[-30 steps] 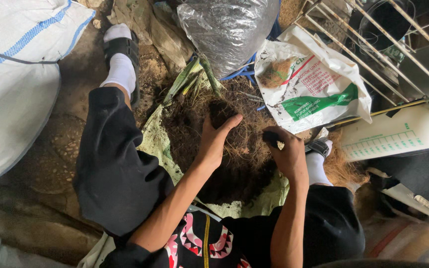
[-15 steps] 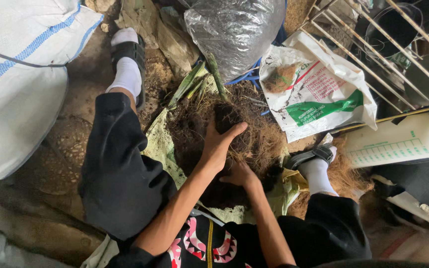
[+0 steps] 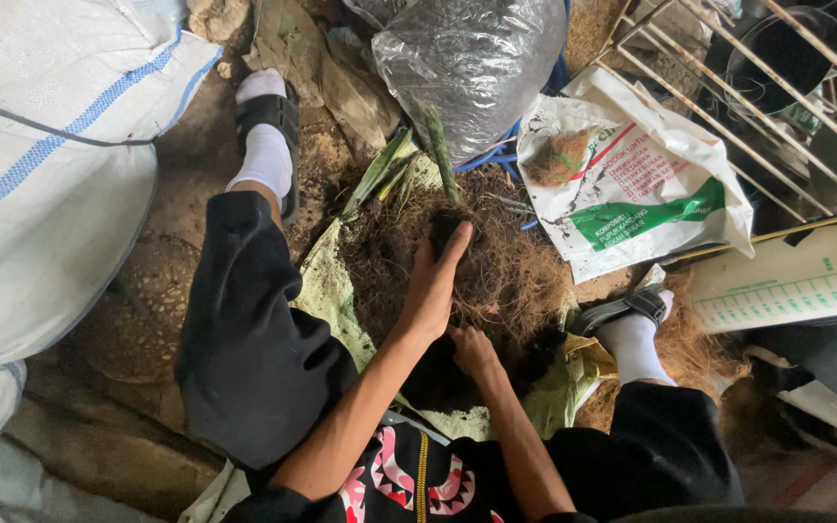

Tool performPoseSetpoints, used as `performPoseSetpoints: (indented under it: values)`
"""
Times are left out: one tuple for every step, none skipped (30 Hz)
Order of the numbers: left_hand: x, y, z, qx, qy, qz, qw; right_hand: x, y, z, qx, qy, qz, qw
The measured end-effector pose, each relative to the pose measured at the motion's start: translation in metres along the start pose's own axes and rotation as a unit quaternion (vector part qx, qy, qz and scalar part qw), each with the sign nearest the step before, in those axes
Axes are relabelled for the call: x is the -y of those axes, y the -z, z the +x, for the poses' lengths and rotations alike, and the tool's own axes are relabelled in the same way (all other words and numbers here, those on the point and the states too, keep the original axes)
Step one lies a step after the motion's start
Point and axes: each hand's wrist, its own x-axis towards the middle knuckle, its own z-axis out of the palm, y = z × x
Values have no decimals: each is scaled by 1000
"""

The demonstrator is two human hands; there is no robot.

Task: The person sits on the ground and uses both hands to pack soil and fibrous material around the base of a small plant. They repeatedly press and shape the soil to secure the plant in place.

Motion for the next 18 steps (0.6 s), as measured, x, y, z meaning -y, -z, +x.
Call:
performPoseSetpoints:
  values:
    - [-2,-2,-2,20,-22,9,1000,-8,8,1,-18,38,37,998]
    - [-5,-3,-5,40,-44,17,998,-16,19,3,-36,75,75,994]
    - [-8,-5,-8,61,-66,25,996,-24,34,1,-53,112,111,986]
    - [-11,-7,-11,77,-53,37,995,-29,51,-2,-68,103,132,984]
    - [-14,-9,-13,92,-41,50,994,-32,70,-7,-82,95,152,980]
    - [-17,-11,-15,107,-29,62,992,-33,92,-13,-96,86,173,977]
    - [-18,-12,-17,122,-52,93,987,-36,121,-20,-68,-26,146,987]
    - [-18,-13,-17,137,-76,125,980,-32,148,-26,-40,-138,117,983]
    - [-16,-12,-17,150,-100,156,971,-25,174,-41,-114,-94,170,974]
    - [-12,-12,-16,137,-79,188,969,-23,202,-64,-188,-49,222,956]
    - [-6,-11,-14,124,-59,221,966,-16,229,-85,-182,-71,272,942]
    - [1,-10,-11,112,-38,253,960,-6,253,-104,-176,-92,322,926]
    - [8,-8,-5,112,-24,251,961,6,276,-119,-208,-84,314,923]
    - [14,-7,1,112,-9,251,962,19,297,-133,-239,-76,306,918]
    - [21,-5,6,112,4,250,962,31,316,-144,-271,-67,297,913]
    - [28,-4,8,119,11,245,962,43,331,-154,-270,-45,269,924]
    - [34,-4,9,125,17,241,962,55,343,-162,-267,-24,241,933]
    - [39,-3,9,131,24,237,962,65,353,-169,-265,-2,212,941]
